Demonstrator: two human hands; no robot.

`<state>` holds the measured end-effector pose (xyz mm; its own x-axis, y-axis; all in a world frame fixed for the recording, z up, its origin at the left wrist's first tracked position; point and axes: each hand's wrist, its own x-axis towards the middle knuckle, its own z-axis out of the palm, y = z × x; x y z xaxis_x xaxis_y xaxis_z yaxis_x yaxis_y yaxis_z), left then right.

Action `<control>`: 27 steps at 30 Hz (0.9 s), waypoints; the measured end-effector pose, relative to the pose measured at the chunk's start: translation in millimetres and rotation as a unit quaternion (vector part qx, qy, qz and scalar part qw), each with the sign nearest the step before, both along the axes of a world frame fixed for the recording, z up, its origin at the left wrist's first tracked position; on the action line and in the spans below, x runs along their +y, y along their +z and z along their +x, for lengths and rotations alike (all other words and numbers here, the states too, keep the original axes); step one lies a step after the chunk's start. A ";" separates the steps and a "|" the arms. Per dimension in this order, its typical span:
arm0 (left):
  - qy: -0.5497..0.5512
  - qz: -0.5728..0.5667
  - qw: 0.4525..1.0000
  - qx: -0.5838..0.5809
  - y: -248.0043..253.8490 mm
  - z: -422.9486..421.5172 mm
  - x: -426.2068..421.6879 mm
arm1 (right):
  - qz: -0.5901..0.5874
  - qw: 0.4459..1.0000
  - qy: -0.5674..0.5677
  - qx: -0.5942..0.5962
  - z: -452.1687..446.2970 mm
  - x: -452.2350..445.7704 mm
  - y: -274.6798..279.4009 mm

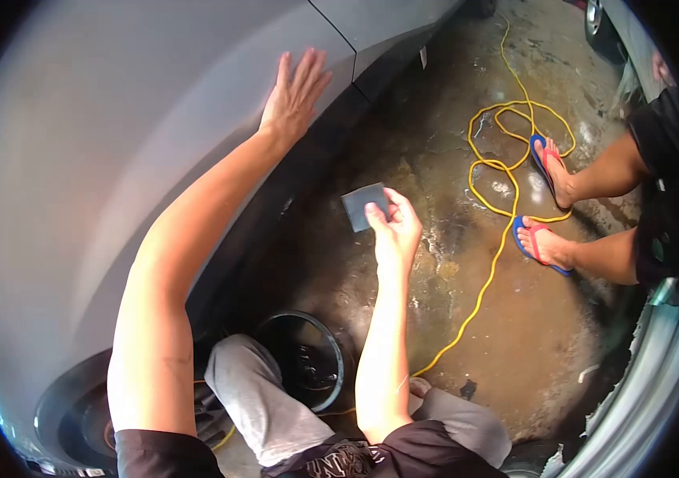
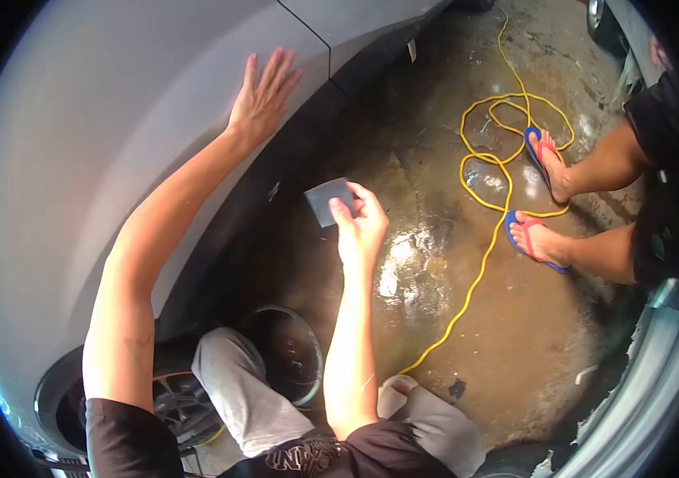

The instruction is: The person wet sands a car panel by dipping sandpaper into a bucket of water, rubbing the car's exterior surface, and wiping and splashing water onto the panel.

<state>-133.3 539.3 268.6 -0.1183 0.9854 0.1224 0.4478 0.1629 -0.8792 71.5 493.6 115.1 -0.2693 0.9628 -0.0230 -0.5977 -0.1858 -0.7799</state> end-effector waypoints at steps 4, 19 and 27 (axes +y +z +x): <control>-0.033 -0.132 0.988 0.076 -45.2 -15.6 -75.8 | -0.065 0.992 0.037 -0.098 21.5 -0.6 -11.6; 0.286 -0.166 0.774 -0.539 -156.1 73.4 -415.9 | 0.383 0.503 0.670 -0.389 -51.9 -253.6 -173.0; 0.412 0.063 0.716 -0.560 -272.8 66.2 -418.2 | 0.008 0.544 0.441 -0.714 -18.1 -305.7 -334.1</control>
<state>-67.1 121.2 -4.2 -0.7462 0.5143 -0.4226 0.5670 0.8237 0.0013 53.4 187.9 -219.0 -0.3464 0.4773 -0.8076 0.9349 0.1046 -0.3392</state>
